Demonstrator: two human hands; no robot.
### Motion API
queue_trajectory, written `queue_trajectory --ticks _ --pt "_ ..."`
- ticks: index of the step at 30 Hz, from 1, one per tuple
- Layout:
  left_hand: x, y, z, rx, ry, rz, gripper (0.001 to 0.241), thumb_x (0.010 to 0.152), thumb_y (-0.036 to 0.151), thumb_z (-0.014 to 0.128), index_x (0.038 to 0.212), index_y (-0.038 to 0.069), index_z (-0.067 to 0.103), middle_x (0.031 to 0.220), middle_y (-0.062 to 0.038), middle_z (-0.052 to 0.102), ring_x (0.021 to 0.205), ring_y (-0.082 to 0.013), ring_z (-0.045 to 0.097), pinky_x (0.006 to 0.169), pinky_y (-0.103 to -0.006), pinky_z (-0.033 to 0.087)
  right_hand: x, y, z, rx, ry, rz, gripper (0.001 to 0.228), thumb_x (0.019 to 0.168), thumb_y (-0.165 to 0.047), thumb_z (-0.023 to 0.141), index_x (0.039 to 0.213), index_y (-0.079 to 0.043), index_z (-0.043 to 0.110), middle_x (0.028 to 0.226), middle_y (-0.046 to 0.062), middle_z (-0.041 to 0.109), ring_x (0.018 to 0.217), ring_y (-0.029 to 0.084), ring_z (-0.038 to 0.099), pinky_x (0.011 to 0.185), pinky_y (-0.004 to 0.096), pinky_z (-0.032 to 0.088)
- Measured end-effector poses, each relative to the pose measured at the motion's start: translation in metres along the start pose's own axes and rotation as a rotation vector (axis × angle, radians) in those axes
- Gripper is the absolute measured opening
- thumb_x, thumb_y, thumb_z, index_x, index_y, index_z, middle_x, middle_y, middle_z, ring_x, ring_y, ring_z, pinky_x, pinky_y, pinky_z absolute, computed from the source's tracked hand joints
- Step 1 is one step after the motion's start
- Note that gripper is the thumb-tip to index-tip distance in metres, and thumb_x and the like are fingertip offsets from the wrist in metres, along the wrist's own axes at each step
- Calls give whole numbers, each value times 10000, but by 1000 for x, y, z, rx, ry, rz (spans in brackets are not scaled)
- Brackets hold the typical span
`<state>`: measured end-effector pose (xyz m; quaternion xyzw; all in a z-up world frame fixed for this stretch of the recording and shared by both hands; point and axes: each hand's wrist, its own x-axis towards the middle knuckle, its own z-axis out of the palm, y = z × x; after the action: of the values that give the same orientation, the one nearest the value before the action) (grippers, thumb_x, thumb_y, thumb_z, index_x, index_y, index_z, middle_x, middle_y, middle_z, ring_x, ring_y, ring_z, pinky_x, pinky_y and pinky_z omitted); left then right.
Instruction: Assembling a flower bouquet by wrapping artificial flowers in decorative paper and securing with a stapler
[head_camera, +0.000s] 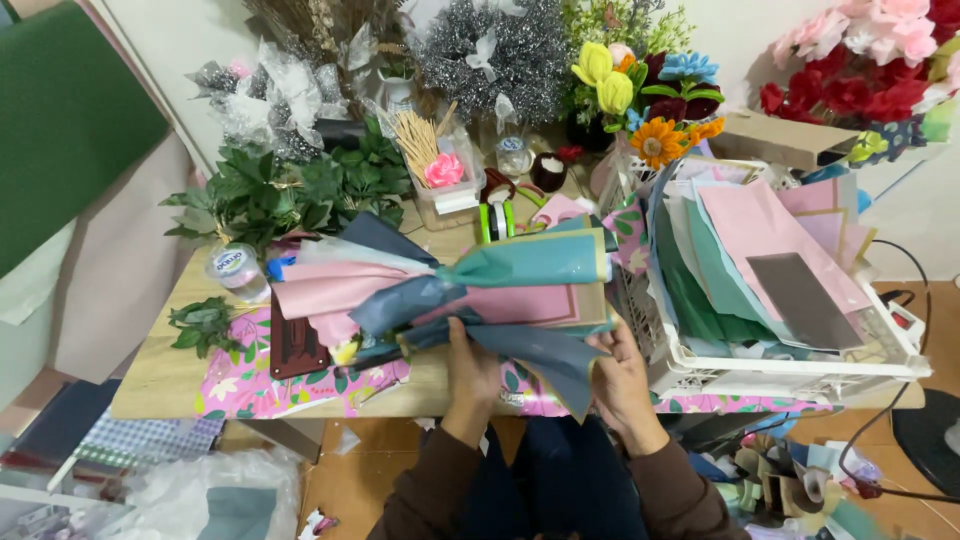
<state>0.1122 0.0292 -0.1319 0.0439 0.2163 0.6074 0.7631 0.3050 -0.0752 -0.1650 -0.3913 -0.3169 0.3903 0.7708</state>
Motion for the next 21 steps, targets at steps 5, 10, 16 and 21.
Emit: queue_trajectory --ticks 5,10,16,21 --pt "-28 1 -4 166 22 59 517 912 193 716 1393 80 562 1390 -141 615 1272 -314 592 1064 -503 484 -8 -5 -1 -11 100 114 446 946 2 575 1360 -161 553 990 -17 598 825 95 586 723 229 517" --pt "-34 1 -6 172 91 -20 466 864 96 728 1312 41 611 1335 -133 678 1195 -270 651 1001 -451 536 -23 -58 31 -322 110 349 1035 748 -148 709 1651 -227 210 1423 197 579 1090 332 634 885 473 540" --pt "-54 25 11 356 102 -292 400 882 253 743 1235 86 653 1132 -63 731 1064 -187 671 1016 -345 497 -23 -36 -45 -974 -137 218 1113 784 -24 747 1619 -58 11 1707 160 30 1579 269 48 1262 386 85" --pt "-71 21 -9 228 -36 -378 195 937 131 742 838 238 611 1001 8 729 953 -153 664 836 -331 532 -45 -97 -12 -1005 -220 474 1058 896 -37 621 1656 -212 -93 1552 40 531 1346 131 588 1054 232 349"
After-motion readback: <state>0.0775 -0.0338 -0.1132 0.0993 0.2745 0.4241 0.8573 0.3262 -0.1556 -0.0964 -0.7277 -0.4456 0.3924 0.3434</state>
